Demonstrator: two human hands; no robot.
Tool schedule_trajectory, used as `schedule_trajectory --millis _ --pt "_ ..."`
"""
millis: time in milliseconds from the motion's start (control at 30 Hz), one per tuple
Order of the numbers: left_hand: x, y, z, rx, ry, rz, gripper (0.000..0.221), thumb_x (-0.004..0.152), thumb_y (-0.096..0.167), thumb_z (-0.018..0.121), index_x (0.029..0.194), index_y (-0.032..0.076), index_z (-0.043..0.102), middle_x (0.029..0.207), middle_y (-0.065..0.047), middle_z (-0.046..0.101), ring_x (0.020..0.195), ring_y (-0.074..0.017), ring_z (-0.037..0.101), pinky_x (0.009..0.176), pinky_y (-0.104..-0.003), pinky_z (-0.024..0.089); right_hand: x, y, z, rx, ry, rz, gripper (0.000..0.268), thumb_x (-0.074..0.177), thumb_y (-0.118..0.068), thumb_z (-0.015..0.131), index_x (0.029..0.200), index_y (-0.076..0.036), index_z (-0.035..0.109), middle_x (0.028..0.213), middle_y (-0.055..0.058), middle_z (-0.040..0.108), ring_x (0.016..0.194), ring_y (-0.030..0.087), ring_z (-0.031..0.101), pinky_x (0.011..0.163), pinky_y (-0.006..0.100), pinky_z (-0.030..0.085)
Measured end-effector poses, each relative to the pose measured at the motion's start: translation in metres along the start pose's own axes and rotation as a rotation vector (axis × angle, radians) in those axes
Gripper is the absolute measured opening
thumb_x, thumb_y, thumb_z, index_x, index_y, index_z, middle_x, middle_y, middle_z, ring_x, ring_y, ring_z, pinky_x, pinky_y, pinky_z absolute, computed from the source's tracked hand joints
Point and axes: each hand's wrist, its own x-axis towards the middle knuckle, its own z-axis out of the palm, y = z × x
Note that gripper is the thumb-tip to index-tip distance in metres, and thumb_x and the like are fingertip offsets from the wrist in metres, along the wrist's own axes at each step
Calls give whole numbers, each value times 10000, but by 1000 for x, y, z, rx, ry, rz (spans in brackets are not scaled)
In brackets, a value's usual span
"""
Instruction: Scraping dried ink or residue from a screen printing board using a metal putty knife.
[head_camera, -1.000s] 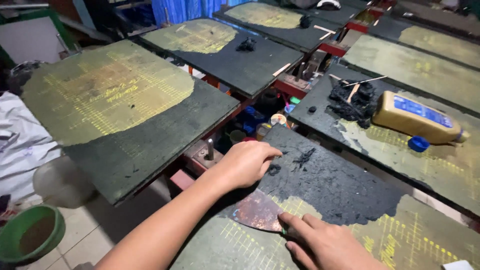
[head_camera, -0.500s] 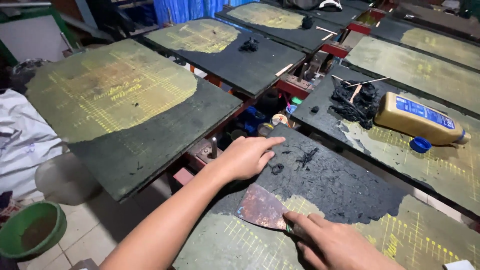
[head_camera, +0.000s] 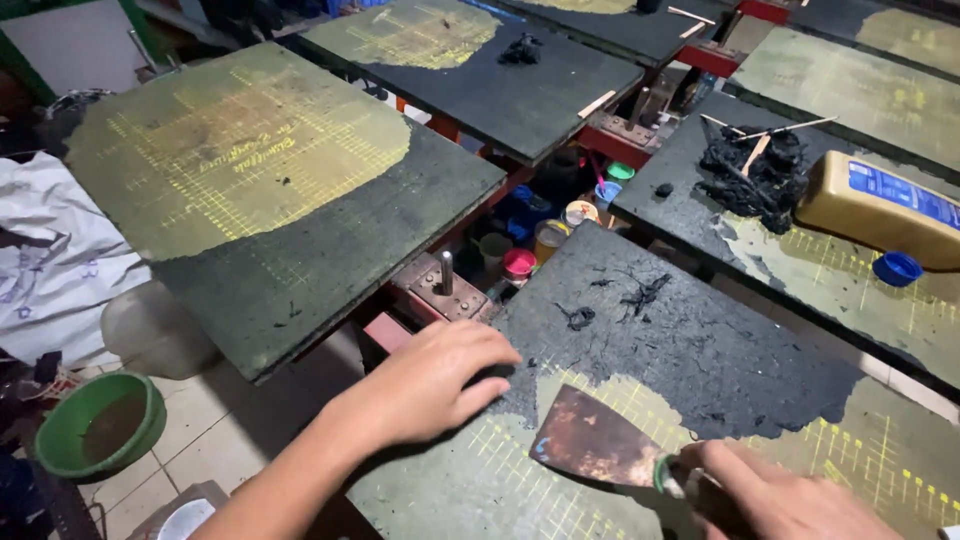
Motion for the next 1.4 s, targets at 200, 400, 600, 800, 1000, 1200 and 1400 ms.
schedule_trajectory --millis 200,400,600,800,1000,1200,1400 --pt "-3 4 14 20 30 103 321 1007 294 605 1258 116 695 1258 -73 673 1207 -272 560 1002 -464 408 -6 2 -4 -87 90 -47 414 907 -776 468 1287 -651 359 1104 -336 762 814 25 805 773 238 614" --pt "-4 -4 33 101 53 144 337 1002 310 607 1267 114 676 1291 -110 642 1252 -321 542 989 -495 399 -2 7 -1 -173 140 -44 485 894 -812 425 1351 -724 291 1381 -511 487 1118 -102 722 853 219 724" --pt "8 10 12 74 -169 -26 540 1026 348 534 1501 99 477 1637 -192 318 1526 -365 228 1218 -558 115 7 20 7 -71 397 -216 486 865 -671 546 1348 -695 499 1286 -379 651 1004 33 816 823 358 731" --pt "51 14 -9 26 -296 -83 633 985 476 540 1570 268 417 1686 -150 226 1583 -313 108 1224 -586 57 3 14 -11 -169 286 -142 496 903 -662 529 1380 -709 400 1226 -318 612 986 48 787 816 359 670" --pt "71 -7 4 211 -263 -81 662 977 470 598 1560 217 413 1638 -125 336 1544 -303 223 1204 -616 151 19 30 -2 -389 -46 -172 861 1024 -628 443 1608 -669 -188 1335 -181 350 1106 24 605 841 199 580" --pt "74 -28 9 188 -94 -14 428 1014 228 527 1434 165 576 1486 -55 568 1410 -266 466 1085 -536 359 24 43 61 -480 528 -145 769 826 -856 438 1501 -764 81 1141 -196 486 910 126 726 551 286 658" --pt "70 -27 8 246 4 -78 243 1064 256 523 980 91 680 990 -68 710 963 -295 658 800 -470 553 33 39 38 -247 646 -433 600 877 -636 576 1443 -577 386 1176 -162 615 756 176 762 498 392 689"
